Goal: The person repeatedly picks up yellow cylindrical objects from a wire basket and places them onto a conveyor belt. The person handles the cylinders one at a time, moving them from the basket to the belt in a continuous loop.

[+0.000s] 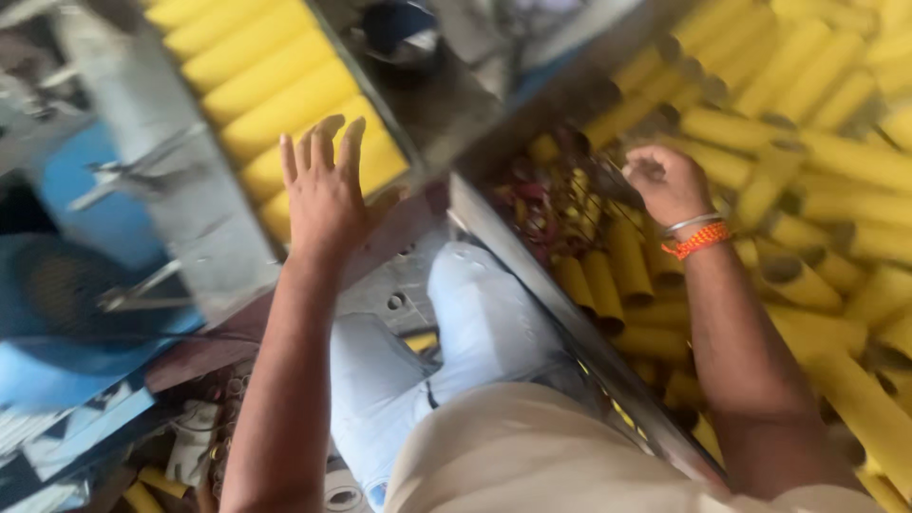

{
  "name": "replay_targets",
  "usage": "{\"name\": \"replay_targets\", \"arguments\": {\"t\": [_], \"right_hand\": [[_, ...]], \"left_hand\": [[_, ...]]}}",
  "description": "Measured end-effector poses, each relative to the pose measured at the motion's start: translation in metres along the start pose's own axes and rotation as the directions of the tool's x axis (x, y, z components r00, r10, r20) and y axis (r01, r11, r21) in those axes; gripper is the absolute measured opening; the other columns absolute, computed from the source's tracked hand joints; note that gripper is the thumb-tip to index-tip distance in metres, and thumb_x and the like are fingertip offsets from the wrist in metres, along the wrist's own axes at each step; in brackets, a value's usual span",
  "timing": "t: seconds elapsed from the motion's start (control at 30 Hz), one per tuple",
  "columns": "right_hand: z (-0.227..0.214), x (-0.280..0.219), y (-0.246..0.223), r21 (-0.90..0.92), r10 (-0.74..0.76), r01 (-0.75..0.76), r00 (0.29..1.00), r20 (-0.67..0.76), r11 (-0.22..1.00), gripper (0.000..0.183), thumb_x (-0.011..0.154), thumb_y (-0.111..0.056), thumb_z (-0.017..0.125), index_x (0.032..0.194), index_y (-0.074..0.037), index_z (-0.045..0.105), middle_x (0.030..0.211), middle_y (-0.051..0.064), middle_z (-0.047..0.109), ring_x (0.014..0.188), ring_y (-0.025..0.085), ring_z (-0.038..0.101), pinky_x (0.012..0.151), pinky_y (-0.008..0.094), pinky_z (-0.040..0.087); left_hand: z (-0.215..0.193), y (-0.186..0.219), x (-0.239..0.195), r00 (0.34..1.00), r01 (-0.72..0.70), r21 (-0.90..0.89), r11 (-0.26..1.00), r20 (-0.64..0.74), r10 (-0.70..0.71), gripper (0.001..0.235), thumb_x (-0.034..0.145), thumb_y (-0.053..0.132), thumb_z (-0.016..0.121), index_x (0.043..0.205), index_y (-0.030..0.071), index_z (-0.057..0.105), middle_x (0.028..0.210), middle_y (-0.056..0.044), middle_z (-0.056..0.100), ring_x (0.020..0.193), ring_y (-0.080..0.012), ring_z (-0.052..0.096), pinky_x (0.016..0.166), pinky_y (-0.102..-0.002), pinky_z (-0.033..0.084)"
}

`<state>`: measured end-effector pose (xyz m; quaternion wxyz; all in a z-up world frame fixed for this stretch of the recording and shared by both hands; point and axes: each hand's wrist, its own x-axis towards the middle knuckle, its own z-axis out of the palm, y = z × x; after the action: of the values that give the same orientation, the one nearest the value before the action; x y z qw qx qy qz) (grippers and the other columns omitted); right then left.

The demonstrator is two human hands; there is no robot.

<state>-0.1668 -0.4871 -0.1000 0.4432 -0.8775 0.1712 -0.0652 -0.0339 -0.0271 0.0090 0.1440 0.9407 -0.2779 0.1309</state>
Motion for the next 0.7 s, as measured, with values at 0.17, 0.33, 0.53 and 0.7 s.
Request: {"name": "replay_targets", "arguments": {"t": [0.17, 0.33, 0.53, 0.7], "right_hand": [[-0.002, -0.047, 0.112, -0.297, 0.169, -0.097, 0.958, 0.229, 0.950, 0.027, 0.092, -0.019, 0.069, 0.115, -0.006, 0.073, 0.112, 0.014, 0.076, 0.100, 0.026, 0.074, 0.090, 0.037, 0.056], [0.042, -0.036, 0.142, -0.629, 0.026, 0.264, 0.911, 0.412, 0.731, 0.039, 0.085, -0.029, 0.073, 0.119, -0.009, 0.073, 0.126, 0.016, 0.069, 0.117, 0.035, 0.066, 0.100, 0.043, 0.052], [0.081, 0.003, 0.137, -0.707, 0.305, 0.340, 0.726, 0.616, 0.620, 0.042, 0.088, -0.035, 0.071, 0.123, -0.011, 0.071, 0.129, 0.014, 0.069, 0.119, 0.033, 0.065, 0.102, 0.042, 0.052], [0.099, -0.008, 0.156, -0.621, 0.316, 0.305, 0.654, 0.688, 0.722, 0.046, 0.088, -0.037, 0.070, 0.126, -0.010, 0.069, 0.132, 0.014, 0.068, 0.121, 0.032, 0.064, 0.103, 0.041, 0.051]], "left_hand": [[0.025, 0.093, 0.011, 0.971, -0.215, -0.417, 0.883, 0.004, 0.238, 0.071, 0.083, 0.039, 0.084, 0.143, 0.013, 0.055, 0.144, -0.015, 0.055, 0.131, -0.0362, 0.056, 0.112, -0.049, 0.047], [0.047, 0.163, 0.017, 0.920, -0.170, -0.558, 0.813, 0.205, 0.333, 0.054, 0.087, 0.041, 0.078, 0.128, 0.009, 0.063, 0.122, -0.016, 0.068, 0.108, -0.0352, 0.067, 0.091, -0.047, 0.055], [0.060, 0.165, 0.015, 0.941, -0.235, -0.415, 0.879, 0.132, 0.313, 0.042, 0.088, 0.040, 0.069, 0.116, 0.008, 0.071, 0.113, -0.012, 0.074, 0.099, -0.0312, 0.071, 0.081, -0.048, 0.056], [0.073, 0.163, 0.011, 0.945, -0.213, -0.392, 0.895, 0.150, 0.291, 0.041, 0.089, 0.042, 0.069, 0.113, 0.009, 0.071, 0.119, -0.013, 0.073, 0.104, -0.0317, 0.072, 0.081, -0.047, 0.058]]}}
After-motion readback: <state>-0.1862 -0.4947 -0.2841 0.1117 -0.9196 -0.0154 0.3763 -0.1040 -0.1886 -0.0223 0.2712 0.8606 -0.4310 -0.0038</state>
